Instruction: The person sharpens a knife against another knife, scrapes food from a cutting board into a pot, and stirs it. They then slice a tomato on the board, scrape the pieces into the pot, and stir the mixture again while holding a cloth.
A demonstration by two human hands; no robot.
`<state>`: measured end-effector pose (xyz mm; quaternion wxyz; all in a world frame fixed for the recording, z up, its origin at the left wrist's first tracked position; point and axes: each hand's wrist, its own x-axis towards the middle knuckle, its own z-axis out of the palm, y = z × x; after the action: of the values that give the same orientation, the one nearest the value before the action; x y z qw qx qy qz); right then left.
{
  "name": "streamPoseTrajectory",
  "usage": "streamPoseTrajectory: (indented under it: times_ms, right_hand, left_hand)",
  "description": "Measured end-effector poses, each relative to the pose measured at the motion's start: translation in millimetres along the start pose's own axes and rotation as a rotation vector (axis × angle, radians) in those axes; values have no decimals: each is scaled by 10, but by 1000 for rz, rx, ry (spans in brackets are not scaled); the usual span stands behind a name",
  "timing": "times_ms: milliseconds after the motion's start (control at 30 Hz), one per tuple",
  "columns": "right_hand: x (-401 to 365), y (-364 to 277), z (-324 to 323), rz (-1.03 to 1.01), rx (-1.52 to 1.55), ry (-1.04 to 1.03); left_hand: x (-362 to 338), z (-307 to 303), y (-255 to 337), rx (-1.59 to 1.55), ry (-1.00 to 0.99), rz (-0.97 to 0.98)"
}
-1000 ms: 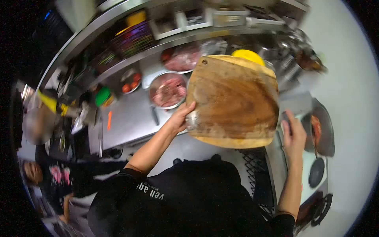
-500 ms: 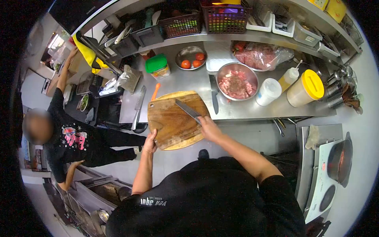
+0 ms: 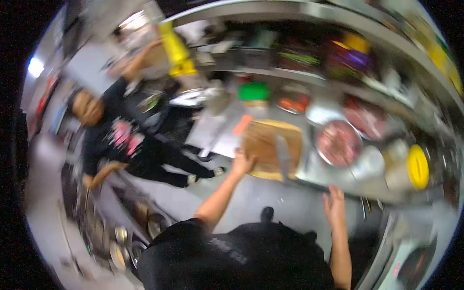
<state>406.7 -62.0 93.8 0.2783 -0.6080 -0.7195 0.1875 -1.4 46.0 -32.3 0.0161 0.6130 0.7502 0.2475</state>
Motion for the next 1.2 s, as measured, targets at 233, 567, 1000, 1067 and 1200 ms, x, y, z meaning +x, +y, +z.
streamPoseTrajectory:
  times_ms: [233,567,1000,1067,1200]
  right_hand:
    - [-1826,929,-2644,566,-668,656]
    - [-3703,1576,-4179,1282,-844,335]
    - [-3756,2372,-5214,1290,-890,-59]
    - [-3802,2300,-5404,1303,-899,7]
    - [-4147,2662,-5307,1299,-863,66]
  left_hand:
    - [-810,-94,2428,-515,-192,507]
    - [-2712,437,6376,-812,-688,1449]
    - [-3124,901,7857,-872,-636,1143]
    - [-3110,439,8238,-942,-634,1203]
    - [-3414,124,8710,-903,-617,1314]
